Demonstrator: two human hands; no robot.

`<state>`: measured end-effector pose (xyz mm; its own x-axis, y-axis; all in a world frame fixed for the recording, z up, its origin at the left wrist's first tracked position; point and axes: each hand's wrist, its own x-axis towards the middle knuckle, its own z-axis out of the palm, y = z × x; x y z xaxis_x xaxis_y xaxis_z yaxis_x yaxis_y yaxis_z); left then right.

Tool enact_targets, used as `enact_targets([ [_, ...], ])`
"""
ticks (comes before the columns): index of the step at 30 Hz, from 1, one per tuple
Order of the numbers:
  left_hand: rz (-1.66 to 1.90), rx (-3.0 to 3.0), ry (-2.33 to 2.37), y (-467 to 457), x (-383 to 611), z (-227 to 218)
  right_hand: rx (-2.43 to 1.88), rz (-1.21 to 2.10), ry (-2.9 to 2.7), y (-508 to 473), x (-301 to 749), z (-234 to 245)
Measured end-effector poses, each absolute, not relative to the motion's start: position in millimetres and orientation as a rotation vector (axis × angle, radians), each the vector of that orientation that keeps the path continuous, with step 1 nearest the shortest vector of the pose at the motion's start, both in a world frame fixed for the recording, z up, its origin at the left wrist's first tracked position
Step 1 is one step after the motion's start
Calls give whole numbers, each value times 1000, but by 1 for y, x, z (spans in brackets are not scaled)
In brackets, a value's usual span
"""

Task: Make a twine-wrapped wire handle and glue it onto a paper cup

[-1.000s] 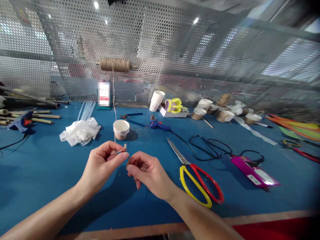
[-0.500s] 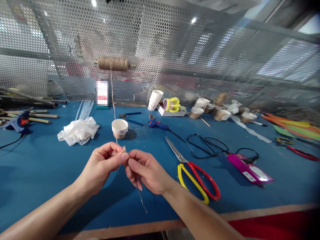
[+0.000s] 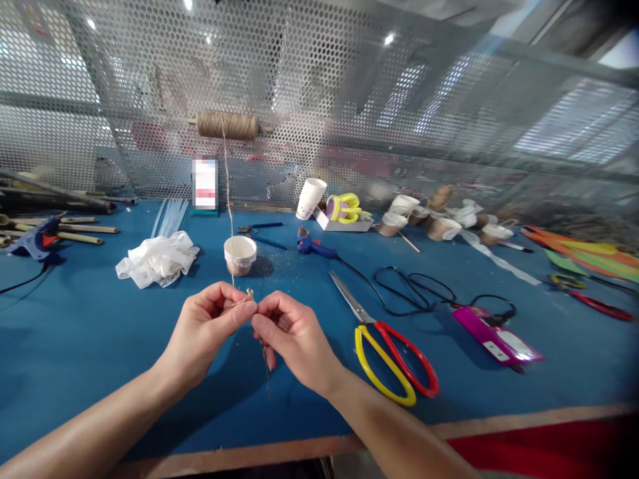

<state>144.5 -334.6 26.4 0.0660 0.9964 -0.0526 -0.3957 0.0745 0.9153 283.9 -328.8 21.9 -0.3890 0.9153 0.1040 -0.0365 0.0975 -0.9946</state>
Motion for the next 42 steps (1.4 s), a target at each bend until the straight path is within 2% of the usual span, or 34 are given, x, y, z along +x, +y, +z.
enact_targets([
  [7, 1330, 936, 956, -335, 144, 22, -918, 1368, -1572, -330, 284, 24],
  [15, 1268, 881, 844, -337, 143, 25, -721, 1715, -1455, -320, 288, 19],
  [27, 1342, 932, 947, -337, 144, 23, -900, 1414, -1567, -325, 286, 25],
  [34, 1118, 908, 713, -336, 140, 25, -553, 2027, -1304, -317, 290, 20],
  [36, 1109, 912, 715, -336, 140, 26, -529, 2101, -1245, -316, 290, 19],
  [42, 1222, 951, 764, -335, 140, 29, -666, 1866, -1318, -318, 288, 22],
])
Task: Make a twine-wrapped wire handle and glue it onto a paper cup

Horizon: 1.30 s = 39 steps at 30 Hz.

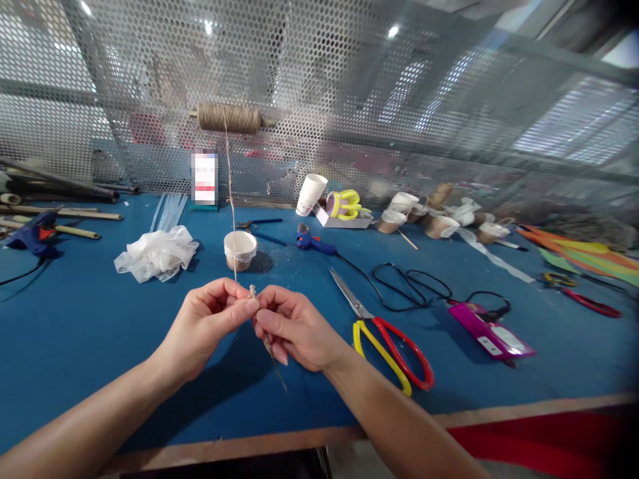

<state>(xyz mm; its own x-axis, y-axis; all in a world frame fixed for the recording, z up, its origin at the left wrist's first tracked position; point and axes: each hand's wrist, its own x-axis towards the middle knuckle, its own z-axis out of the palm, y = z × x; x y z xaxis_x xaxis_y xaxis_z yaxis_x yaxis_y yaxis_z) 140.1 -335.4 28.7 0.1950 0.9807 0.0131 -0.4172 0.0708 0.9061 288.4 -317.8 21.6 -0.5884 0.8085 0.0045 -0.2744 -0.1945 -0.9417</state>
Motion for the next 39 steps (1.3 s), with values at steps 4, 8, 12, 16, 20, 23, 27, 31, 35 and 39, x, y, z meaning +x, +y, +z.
enact_targets([
  [4, 1275, 947, 856, -336, 141, 30, -771, 1713, -1428, -318, 289, 23],
  [8, 1294, 950, 921, -336, 140, 29, -861, 1561, -1529, -320, 288, 26],
  [12, 1316, 963, 976, -335, 141, 28, -947, 1440, -1574, -323, 288, 31],
  [16, 1265, 926, 889, -335, 140, 27, -877, 1574, -1549, -322, 290, 29],
  [20, 1193, 885, 815, -335, 140, 26, -666, 1910, -1369, -318, 291, 24],
  [23, 1198, 904, 817, -335, 140, 27, -635, 1962, -1286, -317, 290, 22],
  [27, 1258, 930, 843, -336, 141, 28, -715, 1839, -1309, -318, 287, 23],
  [31, 1302, 965, 935, -336, 141, 28, -804, 1694, -1380, -318, 287, 22],
  [35, 1319, 1064, 1050, -338, 142, 28, -870, 1554, -1478, -319, 287, 22],
  [39, 1337, 1149, 1142, -338, 144, 26, -960, 1362, -1584, -326, 284, 25],
])
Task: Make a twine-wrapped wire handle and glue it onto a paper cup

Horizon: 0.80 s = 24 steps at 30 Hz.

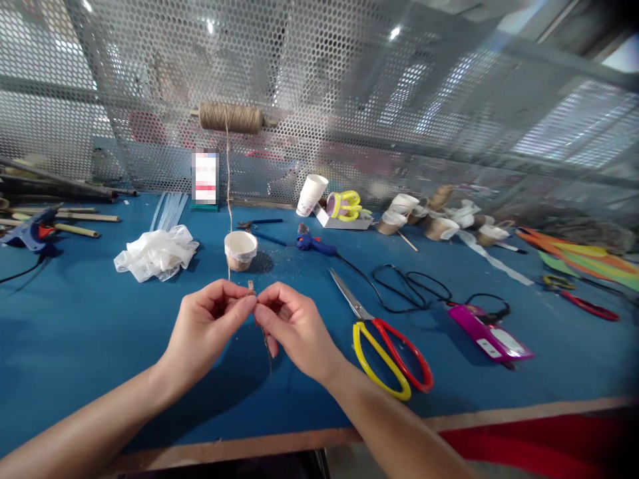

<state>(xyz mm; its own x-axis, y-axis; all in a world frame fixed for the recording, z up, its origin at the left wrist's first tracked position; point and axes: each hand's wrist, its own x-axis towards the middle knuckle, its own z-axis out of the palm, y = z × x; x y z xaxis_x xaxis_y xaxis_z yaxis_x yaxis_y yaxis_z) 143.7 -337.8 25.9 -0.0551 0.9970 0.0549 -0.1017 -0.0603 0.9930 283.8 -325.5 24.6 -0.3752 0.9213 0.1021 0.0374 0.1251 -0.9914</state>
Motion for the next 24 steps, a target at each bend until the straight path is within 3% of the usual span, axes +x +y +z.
enact_targets([
  [5, 1368, 1120, 1126, -338, 144, 25, -964, 1278, -1639, -328, 283, 26],
  [10, 1257, 945, 817, -338, 143, 28, -730, 1832, -1446, -319, 289, 24],
  [13, 1243, 896, 766, -337, 143, 28, -653, 1969, -1322, -318, 290, 23],
  [24, 1330, 925, 939, -338, 143, 25, -883, 1525, -1506, -323, 285, 25],
])
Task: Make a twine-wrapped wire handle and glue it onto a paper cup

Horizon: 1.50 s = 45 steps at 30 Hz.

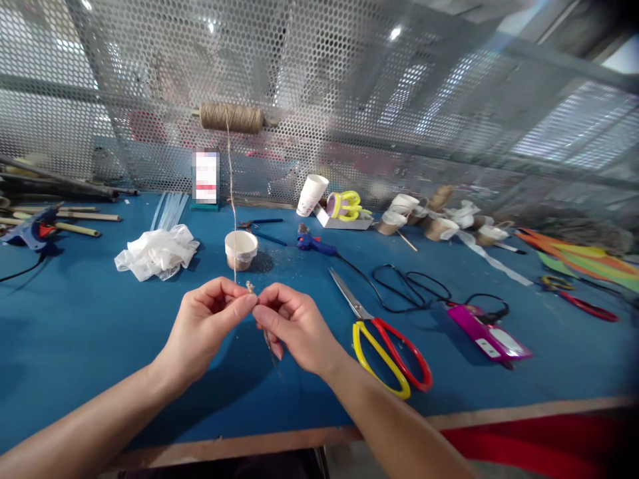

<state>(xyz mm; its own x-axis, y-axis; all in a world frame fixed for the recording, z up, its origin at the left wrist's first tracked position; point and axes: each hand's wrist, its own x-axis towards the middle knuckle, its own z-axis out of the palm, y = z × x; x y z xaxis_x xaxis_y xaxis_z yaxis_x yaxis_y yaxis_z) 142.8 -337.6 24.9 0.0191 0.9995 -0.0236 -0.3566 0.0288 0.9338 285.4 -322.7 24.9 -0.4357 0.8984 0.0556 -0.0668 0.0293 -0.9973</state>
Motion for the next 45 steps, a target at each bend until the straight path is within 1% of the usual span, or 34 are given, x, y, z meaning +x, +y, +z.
enact_targets([
  [5, 1339, 918, 932, -337, 143, 25, -941, 1458, -1539, -325, 285, 27],
  [21, 1300, 900, 910, -338, 142, 24, -931, 1377, -1584, -329, 283, 26],
  [25, 1285, 867, 905, -337, 142, 26, -919, 1449, -1543, -327, 283, 25],
  [32, 1245, 816, 834, -337, 140, 26, -761, 1723, -1418, -322, 285, 20],
  [45, 1251, 773, 785, -335, 140, 25, -828, 1588, -1486, -325, 284, 22],
])
